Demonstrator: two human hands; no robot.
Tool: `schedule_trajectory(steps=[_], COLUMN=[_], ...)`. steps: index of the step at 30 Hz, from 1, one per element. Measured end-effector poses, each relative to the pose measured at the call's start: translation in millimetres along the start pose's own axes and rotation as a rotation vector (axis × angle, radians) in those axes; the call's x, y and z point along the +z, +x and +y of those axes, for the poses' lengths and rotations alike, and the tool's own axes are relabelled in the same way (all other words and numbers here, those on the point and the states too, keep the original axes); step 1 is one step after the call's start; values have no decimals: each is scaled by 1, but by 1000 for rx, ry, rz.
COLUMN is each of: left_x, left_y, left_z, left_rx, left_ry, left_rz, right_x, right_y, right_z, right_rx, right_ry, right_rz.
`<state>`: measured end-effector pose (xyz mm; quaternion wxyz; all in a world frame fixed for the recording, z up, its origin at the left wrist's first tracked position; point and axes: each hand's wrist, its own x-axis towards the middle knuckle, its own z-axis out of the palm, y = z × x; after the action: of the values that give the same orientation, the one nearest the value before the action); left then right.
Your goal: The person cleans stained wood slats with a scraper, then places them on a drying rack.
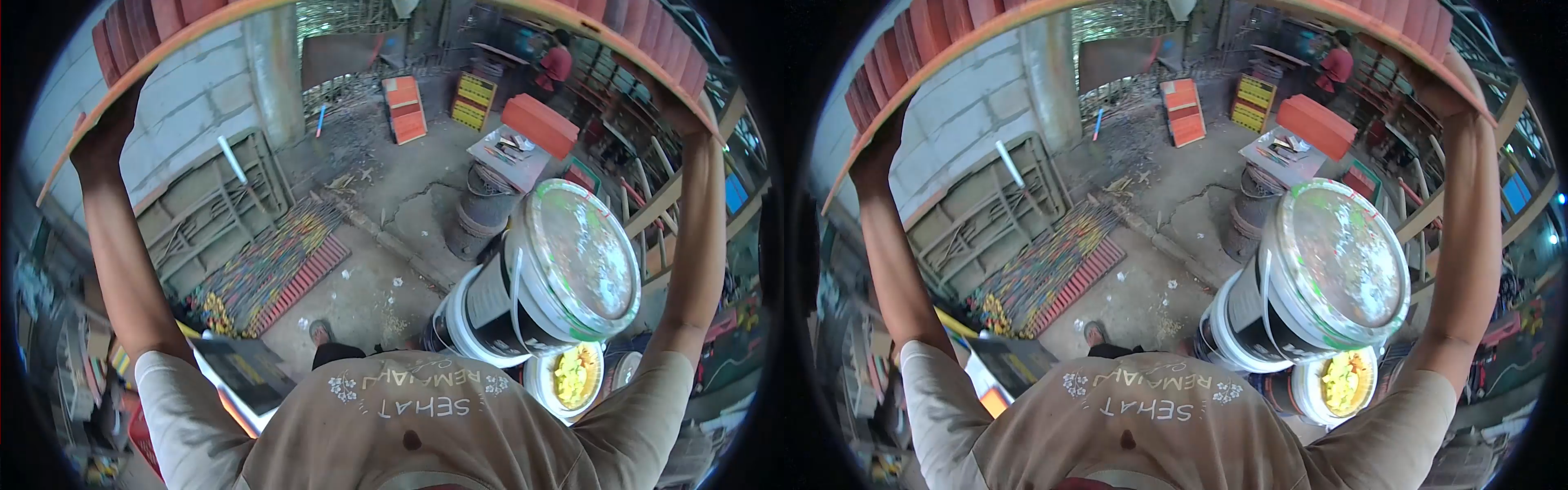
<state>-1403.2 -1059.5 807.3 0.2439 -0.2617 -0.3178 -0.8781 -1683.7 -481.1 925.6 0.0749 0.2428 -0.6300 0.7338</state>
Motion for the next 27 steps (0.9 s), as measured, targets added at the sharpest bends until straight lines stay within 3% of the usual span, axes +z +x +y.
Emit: schedule_trajectory(steps=[2, 5, 6, 8, 9, 11, 12, 14, 17, 20, 23, 24, 27], left_x=[-11, -65, -79, -101, -109, -120, -135, -171, -208, -237, -286, -313, -393], left_y=[44, 109, 133, 177, 197, 231, 251, 291, 343, 394, 447, 467, 527], left_z=[-26, -25, -24, -26, -29, -41, -43, -48, -72, -107, -140, -147, -168], left_rx=[50, -53, -67, -73, -96, -147, -156, -170, -182, -232, -270, -365, -503], left_ry=[-247, -303, -297, -275, -289, -369, -353, -327, -286, -375, -456, -529, -558], left_rz=[124, 51, 19, 19, 3, -30, -18, 9, 1, 10, -5, -49, -140], right_x=[-1, 15, 26, 52, 75, 29, 34, 49, 102, 87, 73, 61, -38], right_y=[20, 50, 60, 78, 86, 143, 161, 179, 204, 250, 306, 323, 407], right_z=[4, 10, 18, 28, 32, 37, 53, 59, 90, 124, 160, 179, 227], right_rx=[106, 135, 59, -11, 4, 193, -64, 154, -1, -2, -154, -188, -130], right_ry=[135, 196, 125, -53, -162, 182, -237, 196, 52, 51, -10, -23, -57], right_rz=[-236, -506, -535, -395, -227, -285, -300, -430, -43, -79, 46, 78, 88])
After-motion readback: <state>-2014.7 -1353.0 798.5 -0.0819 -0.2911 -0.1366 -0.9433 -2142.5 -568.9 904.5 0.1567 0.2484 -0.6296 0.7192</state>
